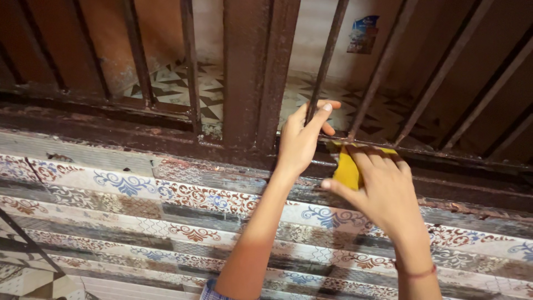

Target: The person wipes the horizontal and vertical metal bars of a window frame with a yellow cloth.

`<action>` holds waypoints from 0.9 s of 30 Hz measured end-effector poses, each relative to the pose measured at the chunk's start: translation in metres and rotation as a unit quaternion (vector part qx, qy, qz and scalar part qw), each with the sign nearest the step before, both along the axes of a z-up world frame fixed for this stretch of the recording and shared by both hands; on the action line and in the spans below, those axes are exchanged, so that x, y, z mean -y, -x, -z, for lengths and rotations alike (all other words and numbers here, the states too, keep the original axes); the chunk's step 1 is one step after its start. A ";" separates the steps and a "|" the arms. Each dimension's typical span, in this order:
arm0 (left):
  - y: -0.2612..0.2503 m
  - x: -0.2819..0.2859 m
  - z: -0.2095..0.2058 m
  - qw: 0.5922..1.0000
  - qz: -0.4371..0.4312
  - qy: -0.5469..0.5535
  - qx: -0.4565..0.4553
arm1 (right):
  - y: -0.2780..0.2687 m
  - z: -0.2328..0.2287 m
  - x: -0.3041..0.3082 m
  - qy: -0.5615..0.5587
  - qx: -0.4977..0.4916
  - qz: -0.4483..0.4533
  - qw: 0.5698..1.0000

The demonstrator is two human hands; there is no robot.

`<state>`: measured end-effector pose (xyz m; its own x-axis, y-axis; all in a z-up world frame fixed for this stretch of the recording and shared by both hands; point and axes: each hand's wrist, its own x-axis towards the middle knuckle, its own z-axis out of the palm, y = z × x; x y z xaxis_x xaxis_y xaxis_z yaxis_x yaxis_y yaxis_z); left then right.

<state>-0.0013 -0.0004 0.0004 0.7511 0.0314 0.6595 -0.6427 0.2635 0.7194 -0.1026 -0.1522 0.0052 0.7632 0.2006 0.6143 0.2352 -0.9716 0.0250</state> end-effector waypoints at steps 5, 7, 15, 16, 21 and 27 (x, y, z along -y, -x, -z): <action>0.003 -0.001 -0.003 1.000 -0.014 -0.011 -0.013 | -0.004 0.004 0.001 0.005 -0.007 0.023 1.000; 0.002 0.000 0.000 1.000 -0.012 -0.006 -0.011 | 0.010 0.015 0.005 0.003 0.082 -0.035 0.996; 0.001 0.001 0.002 0.999 -0.020 -0.008 0.027 | 0.013 0.024 0.005 0.010 0.134 -0.012 0.991; 0.000 0.001 0.002 1.000 -0.016 -0.005 0.024 | 0.003 0.017 0.005 0.006 0.088 0.015 0.996; 0.002 0.002 0.000 1.000 -0.010 0.000 0.008 | -0.022 -0.009 0.010 -0.066 -0.146 0.146 0.976; 0.004 0.000 -0.004 1.000 -0.014 -0.018 -0.016 | 0.014 0.023 0.021 -0.082 0.167 -0.069 0.980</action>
